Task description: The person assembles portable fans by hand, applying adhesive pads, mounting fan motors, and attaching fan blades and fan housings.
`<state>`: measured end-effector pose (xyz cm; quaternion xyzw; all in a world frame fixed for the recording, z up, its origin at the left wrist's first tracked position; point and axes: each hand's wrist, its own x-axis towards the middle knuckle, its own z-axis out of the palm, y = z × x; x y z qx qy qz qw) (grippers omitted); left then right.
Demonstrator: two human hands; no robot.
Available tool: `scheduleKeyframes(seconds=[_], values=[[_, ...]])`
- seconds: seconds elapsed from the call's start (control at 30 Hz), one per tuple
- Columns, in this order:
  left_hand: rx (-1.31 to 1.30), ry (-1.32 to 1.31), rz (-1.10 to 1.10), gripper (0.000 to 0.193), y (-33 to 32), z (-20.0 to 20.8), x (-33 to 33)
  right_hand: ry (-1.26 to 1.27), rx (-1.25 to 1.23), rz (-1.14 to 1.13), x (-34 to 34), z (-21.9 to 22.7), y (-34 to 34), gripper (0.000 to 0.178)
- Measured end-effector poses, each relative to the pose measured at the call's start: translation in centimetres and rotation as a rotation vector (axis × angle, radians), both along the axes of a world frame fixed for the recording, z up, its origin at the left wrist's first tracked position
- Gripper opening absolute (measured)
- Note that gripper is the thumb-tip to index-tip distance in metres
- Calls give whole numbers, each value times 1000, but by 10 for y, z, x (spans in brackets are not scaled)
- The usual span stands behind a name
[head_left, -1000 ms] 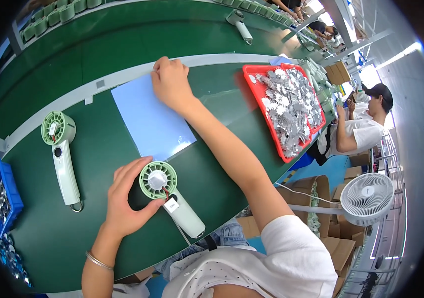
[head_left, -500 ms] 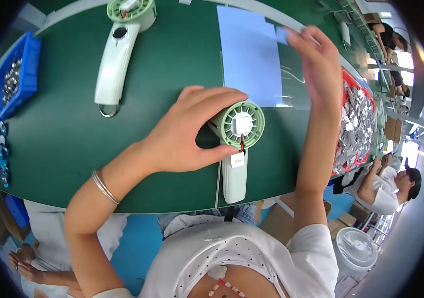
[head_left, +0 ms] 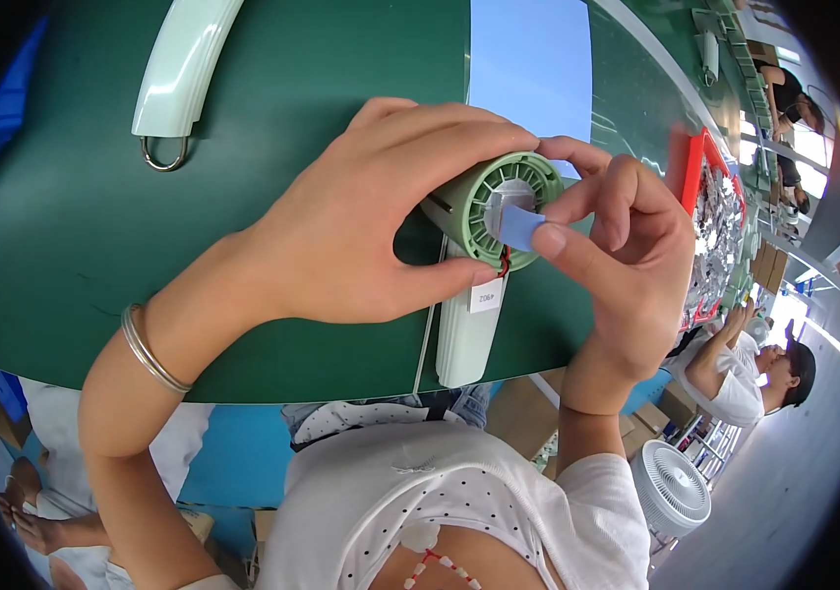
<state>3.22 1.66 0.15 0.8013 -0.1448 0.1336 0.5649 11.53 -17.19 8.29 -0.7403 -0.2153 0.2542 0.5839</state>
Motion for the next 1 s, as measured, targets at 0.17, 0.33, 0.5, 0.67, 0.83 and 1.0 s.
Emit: scheduleKeyframes(seconds=[0.17,0.33,0.5,0.67,0.83,1.0], values=[[10,7,-1,75,1,-1,-1,-110,-112,-4,-2,-4,3,36],[18,7,-1,75,0,0,0,-175,-108,-42,-4,-6,1,35],[27,7,3,75,2,0,-1,-174,-114,-52,-5,-5,2,35],[21,15,-7,75,2,1,-1,-172,-142,-74,-5,-5,1,36],[42,23,-11,75,3,3,0,-201,-133,-80,-6,-8,0,36],[38,31,-12,75,2,2,2,-284,-140,-52,-4,-11,-4,37]])
